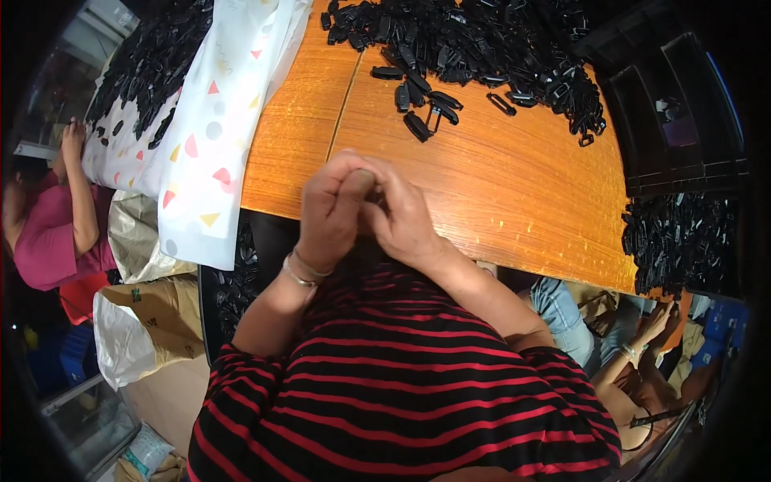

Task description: Assembling small black plastic components at a work table in a workshop environment.

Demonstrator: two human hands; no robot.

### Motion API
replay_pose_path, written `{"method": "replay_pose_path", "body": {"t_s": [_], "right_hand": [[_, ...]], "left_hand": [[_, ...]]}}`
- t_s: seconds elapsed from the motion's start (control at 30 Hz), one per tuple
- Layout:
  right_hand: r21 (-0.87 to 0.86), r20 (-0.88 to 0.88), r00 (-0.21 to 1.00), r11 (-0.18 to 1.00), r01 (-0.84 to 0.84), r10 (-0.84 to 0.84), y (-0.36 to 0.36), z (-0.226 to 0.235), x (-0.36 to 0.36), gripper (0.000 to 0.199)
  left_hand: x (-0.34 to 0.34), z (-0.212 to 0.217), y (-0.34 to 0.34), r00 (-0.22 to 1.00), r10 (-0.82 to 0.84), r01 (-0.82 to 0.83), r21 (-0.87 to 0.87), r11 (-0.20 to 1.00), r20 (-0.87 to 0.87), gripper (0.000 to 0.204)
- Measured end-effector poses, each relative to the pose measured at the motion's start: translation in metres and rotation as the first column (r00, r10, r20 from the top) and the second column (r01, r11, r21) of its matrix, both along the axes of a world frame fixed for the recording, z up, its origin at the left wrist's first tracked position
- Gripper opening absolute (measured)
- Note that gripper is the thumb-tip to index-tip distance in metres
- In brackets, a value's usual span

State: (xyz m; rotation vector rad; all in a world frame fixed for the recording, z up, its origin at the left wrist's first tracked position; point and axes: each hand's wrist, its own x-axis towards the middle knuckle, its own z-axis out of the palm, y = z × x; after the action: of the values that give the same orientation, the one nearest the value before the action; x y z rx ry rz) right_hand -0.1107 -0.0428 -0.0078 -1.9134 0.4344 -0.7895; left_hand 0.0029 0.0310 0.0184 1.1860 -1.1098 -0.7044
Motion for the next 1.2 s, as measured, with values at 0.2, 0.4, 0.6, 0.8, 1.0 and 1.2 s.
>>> {"method": "replay_pose_path", "body": {"t_s": [0.2, 0.4, 0.6, 0.8, 1.0, 1.2], "right_hand": [[0.122, -0.147, 0.938, 0.946, -0.299, 0.315, -0.012, 0.008, 0.001, 0.025], [-0.481, -0.279, 0.893, 0.856, 0.190, -0.355, -0.096, -0.001, -0.036, 0.015], [-0.659, -0.364, 0.878, 0.752, -0.008, -0.310, -0.123, 0.009, -0.026, 0.016], [-0.755, -0.382, 0.881, 0.644, -0.124, -0.278, -0.147, 0.003, -0.037, 0.013], [-0.615, -0.509, 0.815, 0.779, -0.120, -0.276, -0.141, 0.011, -0.066, 0.023], [-0.038, -0.477, 0.871, 0.993, 0.111, -0.116, -0.129, 0.002, -0.077, 0.022]], "left_hand": [[0.066, 0.020, 0.065, 0.920, -0.156, -0.105, 0.608, 0.787, 0.360, 0.017], [0.072, 0.027, 0.054, 0.723, 0.107, -0.411, 0.301, 0.860, 0.683, 0.015], [0.021, -0.013, -0.077, 0.697, 0.033, -0.375, 0.325, 0.868, 0.716, 0.030], [0.003, -0.029, -0.123, 0.626, -0.018, -0.414, 0.352, 0.839, 0.779, 0.030], [-0.006, -0.031, -0.121, 0.642, -0.024, -0.277, 0.262, 0.925, 0.766, 0.020], [-0.009, -0.041, -0.108, 0.969, -0.039, -0.031, 0.276, 0.961, 0.244, 0.017]]}}
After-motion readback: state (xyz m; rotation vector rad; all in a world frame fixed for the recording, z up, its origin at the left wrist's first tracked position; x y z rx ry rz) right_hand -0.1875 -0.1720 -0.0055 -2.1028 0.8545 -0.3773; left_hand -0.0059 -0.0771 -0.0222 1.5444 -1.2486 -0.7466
